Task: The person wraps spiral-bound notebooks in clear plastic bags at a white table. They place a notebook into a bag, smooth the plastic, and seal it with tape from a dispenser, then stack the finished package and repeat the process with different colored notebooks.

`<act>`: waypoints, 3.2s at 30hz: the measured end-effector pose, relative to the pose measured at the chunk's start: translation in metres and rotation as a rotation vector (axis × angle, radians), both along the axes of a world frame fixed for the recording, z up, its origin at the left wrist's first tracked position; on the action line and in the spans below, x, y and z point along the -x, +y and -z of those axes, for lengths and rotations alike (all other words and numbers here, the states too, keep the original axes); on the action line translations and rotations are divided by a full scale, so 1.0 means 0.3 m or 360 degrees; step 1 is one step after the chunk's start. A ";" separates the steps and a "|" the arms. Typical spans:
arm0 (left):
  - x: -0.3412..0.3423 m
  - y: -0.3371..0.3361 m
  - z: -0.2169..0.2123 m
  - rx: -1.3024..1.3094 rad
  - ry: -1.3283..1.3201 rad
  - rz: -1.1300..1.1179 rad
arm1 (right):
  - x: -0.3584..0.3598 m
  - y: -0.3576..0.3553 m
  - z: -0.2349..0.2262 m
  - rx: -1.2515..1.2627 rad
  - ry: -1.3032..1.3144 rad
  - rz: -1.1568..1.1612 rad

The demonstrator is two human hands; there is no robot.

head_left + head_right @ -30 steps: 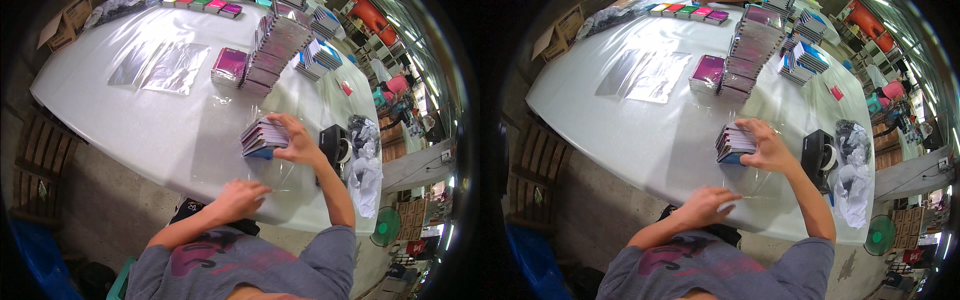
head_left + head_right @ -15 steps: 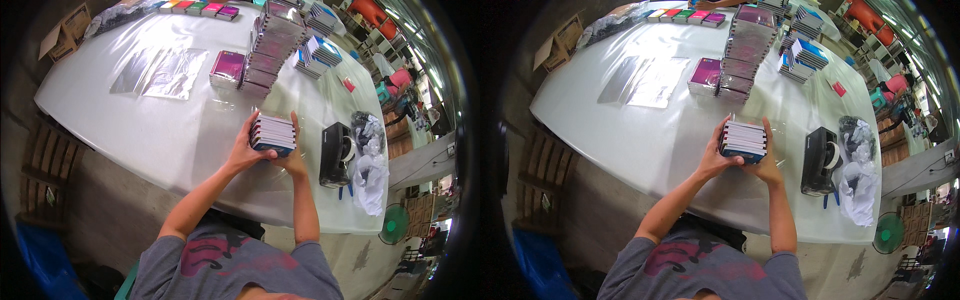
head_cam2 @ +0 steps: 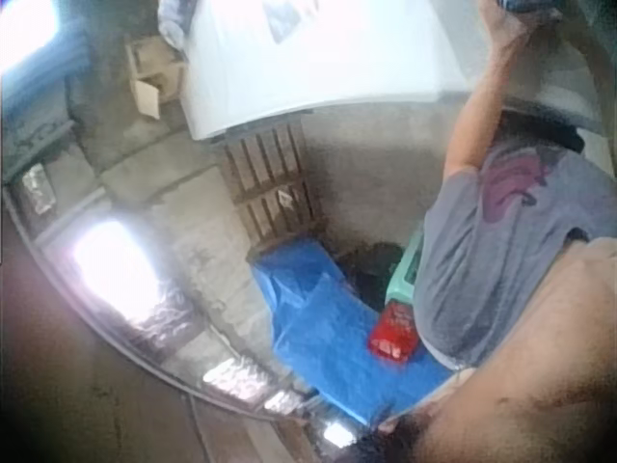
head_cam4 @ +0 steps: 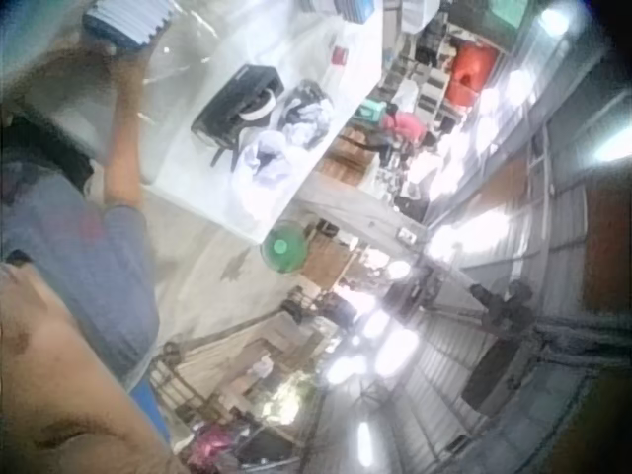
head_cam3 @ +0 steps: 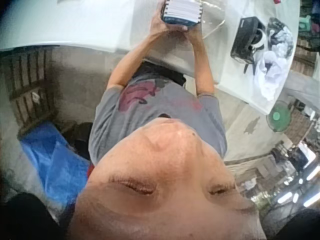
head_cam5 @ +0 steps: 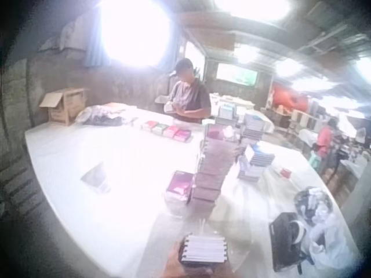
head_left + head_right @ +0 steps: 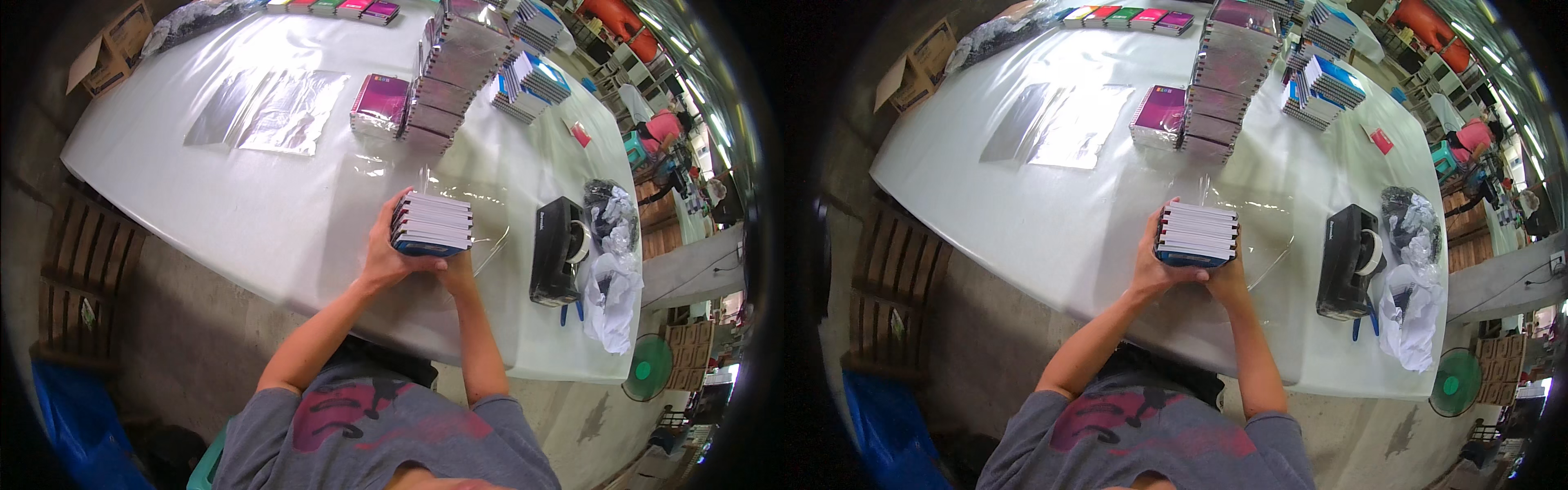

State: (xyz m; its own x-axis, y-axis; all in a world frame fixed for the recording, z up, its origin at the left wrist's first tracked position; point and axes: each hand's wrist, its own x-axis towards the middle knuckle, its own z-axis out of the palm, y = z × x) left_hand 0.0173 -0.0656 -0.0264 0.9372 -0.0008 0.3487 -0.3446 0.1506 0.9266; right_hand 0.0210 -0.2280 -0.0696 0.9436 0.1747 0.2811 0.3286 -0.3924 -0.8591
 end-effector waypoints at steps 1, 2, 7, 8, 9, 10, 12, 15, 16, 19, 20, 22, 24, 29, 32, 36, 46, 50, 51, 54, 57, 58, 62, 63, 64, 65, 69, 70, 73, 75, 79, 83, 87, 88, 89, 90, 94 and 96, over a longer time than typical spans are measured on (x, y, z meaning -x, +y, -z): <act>0.001 -0.007 0.007 0.0023 0.0090 -0.0027 | 0.003 0.012 -0.028 0.0057 -0.0024 -0.0018; 0.002 -0.015 0.016 0.0047 0.0180 -0.0054 | 0.022 0.038 -0.056 -0.0085 0.0145 0.0075; 0.028 -0.027 0.006 -0.0081 0.0048 -0.0204 | 0.074 0.048 -0.083 -0.0302 0.0199 0.0281; 0.032 -0.022 0.010 -0.0153 0.0063 -0.0208 | 0.076 0.036 -0.057 -0.0287 0.0147 0.0256; 0.028 -0.016 0.007 -0.0230 0.0061 -0.0219 | 0.069 0.033 -0.045 -0.0279 0.0080 0.0221; 0.026 -0.016 0.015 -0.0265 0.0049 -0.0222 | 0.074 0.032 -0.038 -0.0247 0.0117 0.0234; 0.034 -0.019 0.044 -0.0336 0.0032 -0.0231 | 0.092 0.032 -0.025 -0.0183 0.0198 0.0257; 0.036 -0.014 0.024 -0.0245 0.0083 -0.0127 | 0.058 0.013 0.044 -0.0393 0.0285 0.0211; 0.029 -0.002 0.027 -0.0335 -0.0008 -0.0108 | 0.052 0.037 -0.001 -0.0448 0.0248 0.0244; 0.010 0.062 0.031 -0.0664 -0.0203 -0.0213 | 0.041 0.074 -0.159 -0.0526 0.0227 0.0377; 0.014 0.086 0.028 -0.0824 -0.0214 -0.0359 | 0.036 0.057 -0.197 -0.0503 0.0280 0.0441; 0.042 0.155 0.015 -0.1303 0.0038 -0.0417 | 0.014 0.007 -0.244 -0.0642 0.0430 0.0424; 0.070 0.153 0.038 -0.1864 0.0256 -0.0354 | -0.009 -0.077 -0.285 -0.0953 0.0617 0.0287; 0.097 0.138 0.075 -0.2183 0.0361 -0.0295 | -0.023 -0.128 -0.313 -0.0770 0.1202 0.0254; 0.088 0.130 0.025 -0.2198 0.0280 -0.0297 | -0.040 -0.127 -0.267 -0.0468 0.1462 0.0220; 0.081 0.165 -0.066 -0.1318 0.0046 -0.0237 | -0.051 -0.106 -0.283 -0.0370 0.1515 0.0141; -0.043 0.391 -0.090 -0.0286 0.0893 0.0621 | -0.045 -0.093 -0.294 -0.0416 0.1499 0.0186; -0.009 0.401 -0.074 -0.0532 0.0788 0.0665 | -0.045 -0.102 -0.280 -0.0451 0.1455 0.0187; -0.009 0.401 -0.069 -0.0554 0.0799 0.0621 | -0.049 -0.108 -0.276 -0.0462 0.1461 0.0198; -0.009 0.396 -0.064 -0.0615 0.0799 0.0537 | -0.049 -0.126 -0.284 -0.0508 0.1448 0.0227; -0.006 0.385 -0.073 -0.0623 0.0774 0.0555 | -0.048 -0.145 -0.313 -0.0609 0.1402 0.0217; -0.001 0.381 -0.087 -0.0592 0.0794 0.0565 | -0.051 -0.149 -0.327 -0.0662 0.1401 0.0189; 0.003 0.369 -0.091 -0.0558 0.0735 0.0627 | -0.069 -0.101 -0.362 -0.0665 0.1432 0.0102; 0.003 0.363 -0.099 -0.0552 0.0743 0.0633 | -0.078 -0.082 -0.359 -0.0630 0.1469 0.0089; 0.007 0.361 -0.110 -0.0553 0.0753 0.0633 | -0.090 -0.060 -0.344 -0.0600 0.1507 0.0068; 0.010 0.357 -0.117 -0.0555 0.0763 0.0634 | -0.095 -0.042 -0.329 -0.0571 0.1545 0.0048; 0.024 0.340 -0.115 -0.0521 0.0629 0.0630 | -0.098 0.017 -0.284 -0.0381 0.1593 0.0034; 0.028 0.329 -0.124 -0.0542 0.0587 0.0639 | -0.104 0.021 -0.287 -0.0332 0.1604 0.0029; 0.029 0.265 -0.169 -0.0570 0.0488 0.0621 | -0.108 0.036 -0.309 -0.0238 0.1615 0.0033; 0.018 0.204 -0.174 -0.0511 0.0393 0.0627 | -0.110 0.040 -0.307 -0.0226 0.1603 0.0040; -0.032 0.059 -0.142 -0.1233 0.0092 0.0533 | -0.110 0.020 -0.284 -0.0279 0.1603 0.0086; -0.071 0.032 -0.142 -0.1511 0.0270 0.0816 | -0.114 0.009 -0.281 -0.0236 0.1610 0.0140; -0.080 0.054 -0.115 -0.1346 0.0207 0.0888 | -0.087 0.040 -0.328 -0.0209 0.1549 0.0175; -0.089 0.059 -0.113 -0.1290 0.0231 0.0936 | -0.081 0.045 -0.328 -0.0173 0.1458 0.0142; -0.094 0.066 -0.111 -0.1188 0.0346 0.1003 | -0.079 0.048 -0.328 -0.0136 0.1367 0.0110; -0.092 0.069 -0.125 -0.1085 0.0468 0.1067 | -0.076 0.047 -0.320 -0.0100 0.1280 0.0084; -0.055 0.037 -0.229 -0.0727 0.0878 0.1192 | -0.097 0.032 -0.209 0.0633 0.0931 0.0234; -0.061 0.035 -0.242 -0.0718 0.0951 0.1195 | -0.065 0.065 -0.262 0.0846 0.1004 0.0315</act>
